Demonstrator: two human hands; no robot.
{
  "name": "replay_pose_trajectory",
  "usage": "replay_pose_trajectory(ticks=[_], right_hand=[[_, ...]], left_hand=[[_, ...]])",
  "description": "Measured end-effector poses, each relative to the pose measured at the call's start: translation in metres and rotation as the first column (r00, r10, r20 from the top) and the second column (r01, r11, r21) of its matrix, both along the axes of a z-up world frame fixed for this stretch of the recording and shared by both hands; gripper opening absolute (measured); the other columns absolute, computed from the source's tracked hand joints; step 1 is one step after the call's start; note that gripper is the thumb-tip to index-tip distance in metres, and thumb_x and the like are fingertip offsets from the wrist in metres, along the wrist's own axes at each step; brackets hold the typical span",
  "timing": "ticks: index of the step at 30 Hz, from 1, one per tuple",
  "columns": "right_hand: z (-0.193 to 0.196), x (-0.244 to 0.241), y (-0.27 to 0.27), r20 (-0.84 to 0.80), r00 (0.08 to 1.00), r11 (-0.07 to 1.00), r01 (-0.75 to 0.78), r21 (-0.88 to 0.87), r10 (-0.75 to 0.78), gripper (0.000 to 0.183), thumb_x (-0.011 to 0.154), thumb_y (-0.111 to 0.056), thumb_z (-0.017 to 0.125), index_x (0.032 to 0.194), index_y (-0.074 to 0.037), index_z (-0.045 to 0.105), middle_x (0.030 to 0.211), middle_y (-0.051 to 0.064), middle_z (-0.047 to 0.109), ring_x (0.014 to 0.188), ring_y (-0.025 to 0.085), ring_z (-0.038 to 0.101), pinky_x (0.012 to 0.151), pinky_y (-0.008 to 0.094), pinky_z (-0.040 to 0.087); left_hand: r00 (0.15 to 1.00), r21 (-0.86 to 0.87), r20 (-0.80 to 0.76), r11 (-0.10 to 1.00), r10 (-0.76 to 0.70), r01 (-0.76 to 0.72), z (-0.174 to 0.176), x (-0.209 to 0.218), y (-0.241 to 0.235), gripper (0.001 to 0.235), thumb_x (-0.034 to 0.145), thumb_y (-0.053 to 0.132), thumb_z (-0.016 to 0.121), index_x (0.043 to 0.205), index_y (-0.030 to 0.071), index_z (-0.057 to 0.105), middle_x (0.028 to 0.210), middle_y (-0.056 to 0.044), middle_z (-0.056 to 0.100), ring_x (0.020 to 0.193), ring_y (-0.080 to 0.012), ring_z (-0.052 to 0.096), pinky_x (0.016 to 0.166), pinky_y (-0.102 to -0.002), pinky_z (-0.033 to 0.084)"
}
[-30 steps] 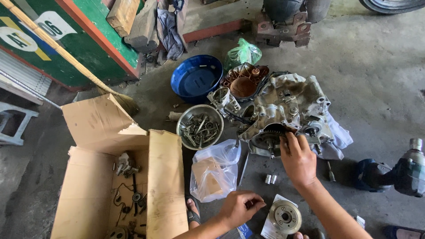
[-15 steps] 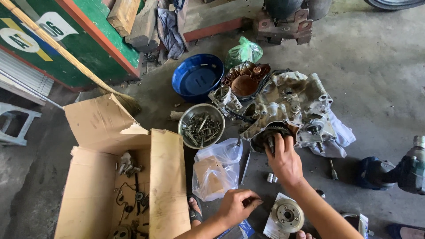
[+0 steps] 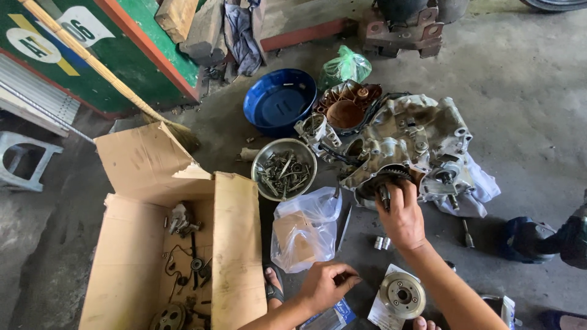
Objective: The person sits on the floor and assembles various engine components. They pick up gears and shafts from a cardboard box and fit them into a disassembled engine block placed on the floor.
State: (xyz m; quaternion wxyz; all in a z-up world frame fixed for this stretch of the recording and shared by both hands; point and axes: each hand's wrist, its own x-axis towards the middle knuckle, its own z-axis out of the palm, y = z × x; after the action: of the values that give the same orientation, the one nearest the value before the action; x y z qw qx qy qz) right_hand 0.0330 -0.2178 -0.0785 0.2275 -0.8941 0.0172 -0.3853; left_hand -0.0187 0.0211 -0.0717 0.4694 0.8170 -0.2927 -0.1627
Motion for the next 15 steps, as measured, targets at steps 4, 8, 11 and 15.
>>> replay_pose_trajectory(ticks=[4,8,11,15], right_hand=[[0.001,0.0,0.0,-0.001,1.0,1.0,-0.004,0.022,0.004,0.048,0.08,-0.008,0.083,0.12,0.001,0.059,0.123,0.024,0.057,0.105,0.042,0.065,0.079,0.044,0.059],[-0.014,-0.001,-0.004,-0.065,0.998,0.998,0.027,0.054,-0.023,0.047,0.082,-0.012,0.082,0.121,-0.001,0.059,0.124,0.024,0.058,0.109,0.044,0.062,0.081,0.047,0.058],[0.014,-0.014,-0.003,-0.293,0.956,0.987,0.08,0.137,-0.036,0.041,0.081,-0.013,0.083,0.116,-0.005,0.063,0.122,0.024,0.059,0.109,0.045,0.059,0.086,0.052,0.052],[-0.003,-0.008,-0.013,-0.316,0.949,0.999,0.018,0.033,-0.006,0.027,0.092,-0.016,0.078,0.111,-0.005,0.062,0.111,0.018,0.062,0.106,0.041,0.056,0.09,0.049,0.046]], left_hand=[[0.999,-0.004,-0.032,1.0,-0.003,0.003,0.007,0.001,0.002,0.016,0.09,0.019,0.08,0.098,0.006,0.077,0.087,-0.01,0.077,0.071,-0.0199,0.075,0.065,-0.032,0.057],[0.999,-0.01,-0.031,1.0,0.024,-0.024,0.005,0.003,0.007,0.014,0.091,0.018,0.079,0.098,0.005,0.076,0.088,-0.01,0.077,0.073,-0.0191,0.076,0.066,-0.031,0.058],[0.989,-0.064,0.093,0.992,0.117,-0.111,0.016,0.011,0.02,0.011,0.093,0.015,0.078,0.097,0.005,0.076,0.088,-0.01,0.077,0.075,-0.019,0.075,0.067,-0.031,0.057],[0.915,-0.228,0.167,0.917,0.367,-0.327,0.029,0.032,0.076,0.008,0.094,0.01,0.075,0.099,0.004,0.074,0.083,-0.008,0.073,0.07,-0.0148,0.069,0.064,-0.03,0.056]])
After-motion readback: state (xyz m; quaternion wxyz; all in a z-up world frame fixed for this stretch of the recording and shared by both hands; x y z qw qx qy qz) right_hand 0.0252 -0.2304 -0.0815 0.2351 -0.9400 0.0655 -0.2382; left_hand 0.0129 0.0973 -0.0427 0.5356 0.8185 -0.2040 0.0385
